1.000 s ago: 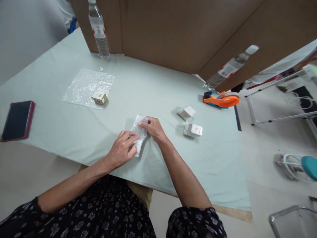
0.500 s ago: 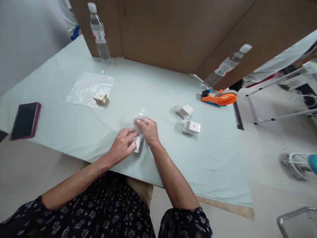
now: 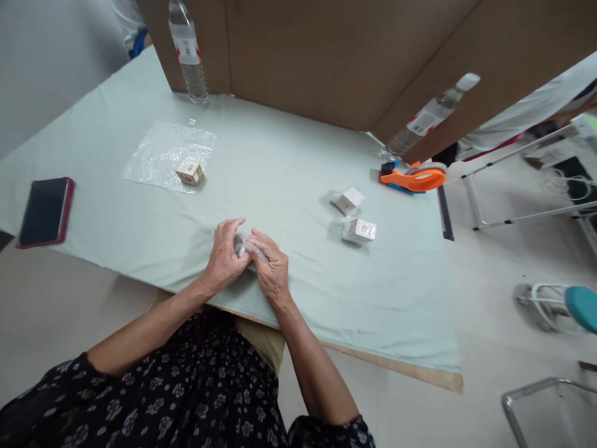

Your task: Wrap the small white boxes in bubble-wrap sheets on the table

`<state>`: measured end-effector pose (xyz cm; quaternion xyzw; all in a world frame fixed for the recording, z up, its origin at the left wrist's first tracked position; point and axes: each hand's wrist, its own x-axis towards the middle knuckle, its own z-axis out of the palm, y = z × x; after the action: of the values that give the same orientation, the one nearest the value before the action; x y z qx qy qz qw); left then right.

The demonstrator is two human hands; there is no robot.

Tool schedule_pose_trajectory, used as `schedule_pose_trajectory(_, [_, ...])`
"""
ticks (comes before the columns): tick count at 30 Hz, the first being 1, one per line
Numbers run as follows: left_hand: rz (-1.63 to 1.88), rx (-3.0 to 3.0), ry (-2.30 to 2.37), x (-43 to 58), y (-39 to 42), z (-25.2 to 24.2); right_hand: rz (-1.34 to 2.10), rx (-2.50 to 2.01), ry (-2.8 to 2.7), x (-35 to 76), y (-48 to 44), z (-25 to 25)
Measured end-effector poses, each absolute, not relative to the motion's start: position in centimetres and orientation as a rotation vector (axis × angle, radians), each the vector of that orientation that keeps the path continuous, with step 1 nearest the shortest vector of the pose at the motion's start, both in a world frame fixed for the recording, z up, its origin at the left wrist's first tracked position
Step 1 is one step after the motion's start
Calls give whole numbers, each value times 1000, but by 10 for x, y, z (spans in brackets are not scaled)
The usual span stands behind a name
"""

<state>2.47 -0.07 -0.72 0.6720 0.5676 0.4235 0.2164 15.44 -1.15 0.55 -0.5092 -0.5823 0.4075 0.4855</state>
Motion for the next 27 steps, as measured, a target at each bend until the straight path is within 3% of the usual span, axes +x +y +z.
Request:
schedule_pose_trajectory(14, [749, 2154, 887, -33, 9, -9, 914, -1106, -1663, 162, -25, -12])
schedule_pose_trajectory(22, [828, 2063, 1014, -20, 20, -7, 925, -1032, -1861, 179, -19, -8])
schedule_pose_trajectory(27, [716, 1859, 1305, -6, 24, 19, 1147, -1104, -1868, 190, 2, 3])
